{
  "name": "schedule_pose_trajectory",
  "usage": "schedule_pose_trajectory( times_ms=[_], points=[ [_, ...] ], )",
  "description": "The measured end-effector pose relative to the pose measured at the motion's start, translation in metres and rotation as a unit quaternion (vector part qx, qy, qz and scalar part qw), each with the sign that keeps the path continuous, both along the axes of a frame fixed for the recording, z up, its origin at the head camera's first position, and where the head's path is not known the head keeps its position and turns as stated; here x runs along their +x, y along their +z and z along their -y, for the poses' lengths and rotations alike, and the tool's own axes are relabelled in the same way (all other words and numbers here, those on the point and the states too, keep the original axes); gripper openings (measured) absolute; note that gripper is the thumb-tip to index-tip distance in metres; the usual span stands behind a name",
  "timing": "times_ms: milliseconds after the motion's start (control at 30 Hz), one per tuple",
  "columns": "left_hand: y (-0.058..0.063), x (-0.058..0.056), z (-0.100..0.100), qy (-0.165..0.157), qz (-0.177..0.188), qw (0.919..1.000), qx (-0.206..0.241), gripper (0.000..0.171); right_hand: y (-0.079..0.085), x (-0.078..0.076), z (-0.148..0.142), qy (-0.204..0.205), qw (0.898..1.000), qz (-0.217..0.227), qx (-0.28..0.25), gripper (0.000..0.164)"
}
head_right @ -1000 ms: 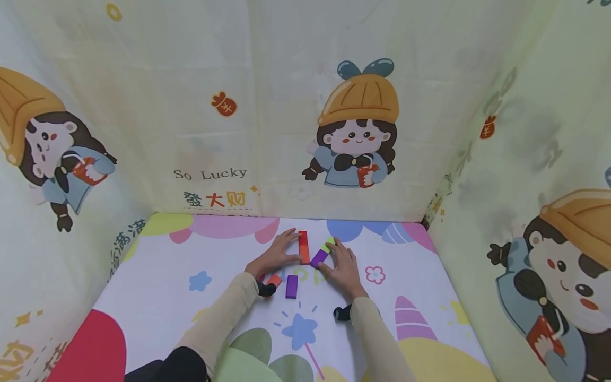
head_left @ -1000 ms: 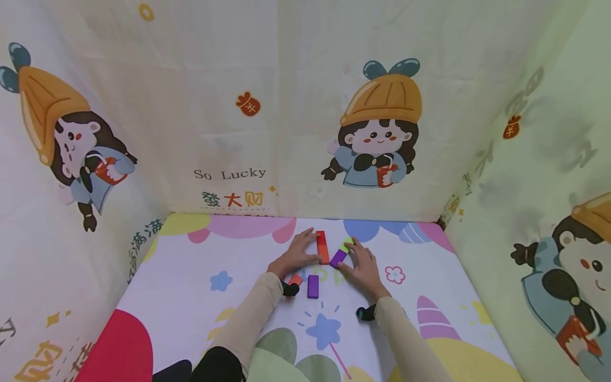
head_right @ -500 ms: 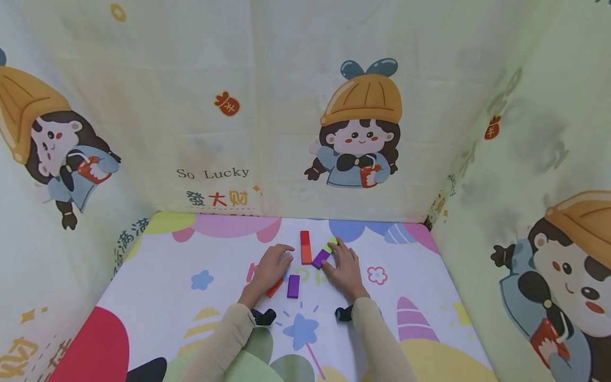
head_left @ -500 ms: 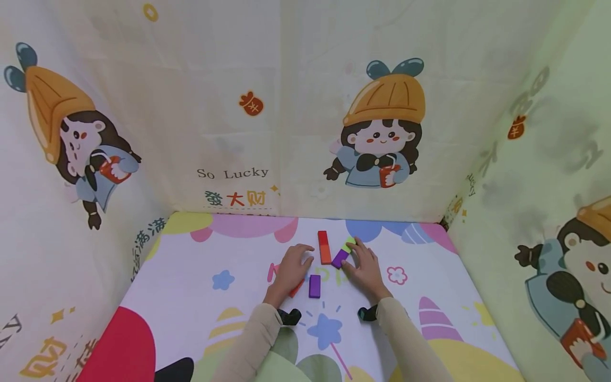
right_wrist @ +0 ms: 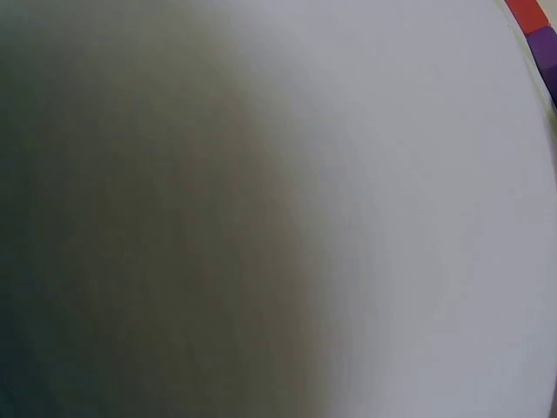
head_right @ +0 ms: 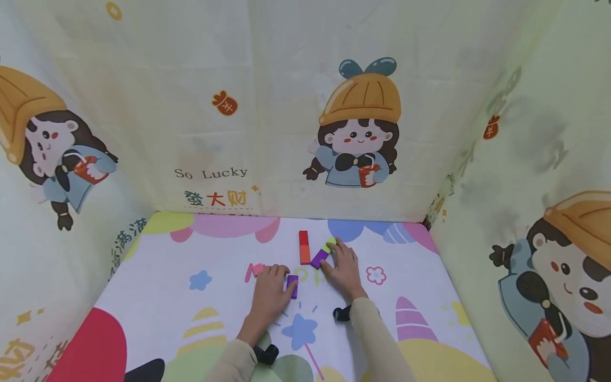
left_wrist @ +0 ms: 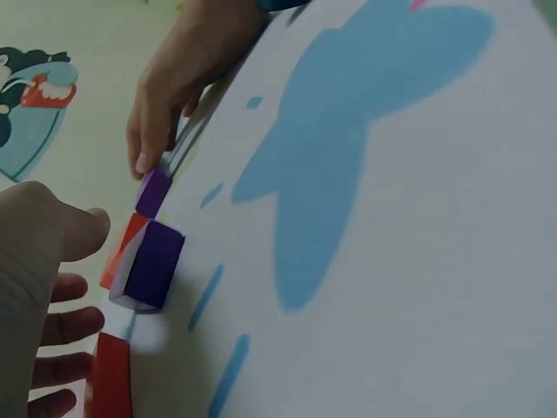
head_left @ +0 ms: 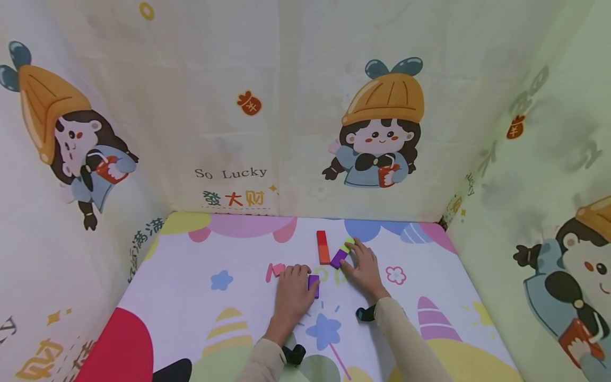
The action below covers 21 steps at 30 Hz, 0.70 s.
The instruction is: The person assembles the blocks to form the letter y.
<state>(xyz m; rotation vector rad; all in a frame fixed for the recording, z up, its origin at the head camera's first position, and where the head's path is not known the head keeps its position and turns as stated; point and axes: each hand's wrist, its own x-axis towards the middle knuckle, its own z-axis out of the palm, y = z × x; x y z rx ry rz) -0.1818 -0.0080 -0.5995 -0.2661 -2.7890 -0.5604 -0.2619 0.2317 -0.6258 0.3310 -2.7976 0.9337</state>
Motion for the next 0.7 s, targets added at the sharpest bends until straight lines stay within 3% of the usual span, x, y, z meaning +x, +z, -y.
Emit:
schedule_pose_trajectory(
  times_ms=[167, 367, 567, 700],
  points=[
    [-0.005, 0.006, -0.006, 0.006, 0.028, 0.9981, -0.054, 0.056, 0.0, 0.0, 0.001, -0.002, 1.0, -0.001, 0.001, 0.064],
    [-0.001, 0.011, -0.009, 0.005, 0.034, 0.9962, -0.079, 0.064, 0.005, 0.002, 0.002, 0.0, 1.0, 0.004, -0.002, 0.064],
    [-0.004, 0.011, -0.006, -0.003, 0.029, 0.9979, -0.059, 0.053, 0.003, 0.001, 0.001, -0.005, 1.0, 0.011, 0.004, 0.065],
    [-0.007, 0.01, 0.001, -0.003, -0.014, 0.9998, -0.017, 0.037, 0.0, -0.001, 0.0, -0.007, 1.0, 0.013, 0.006, 0.065]
  ],
)
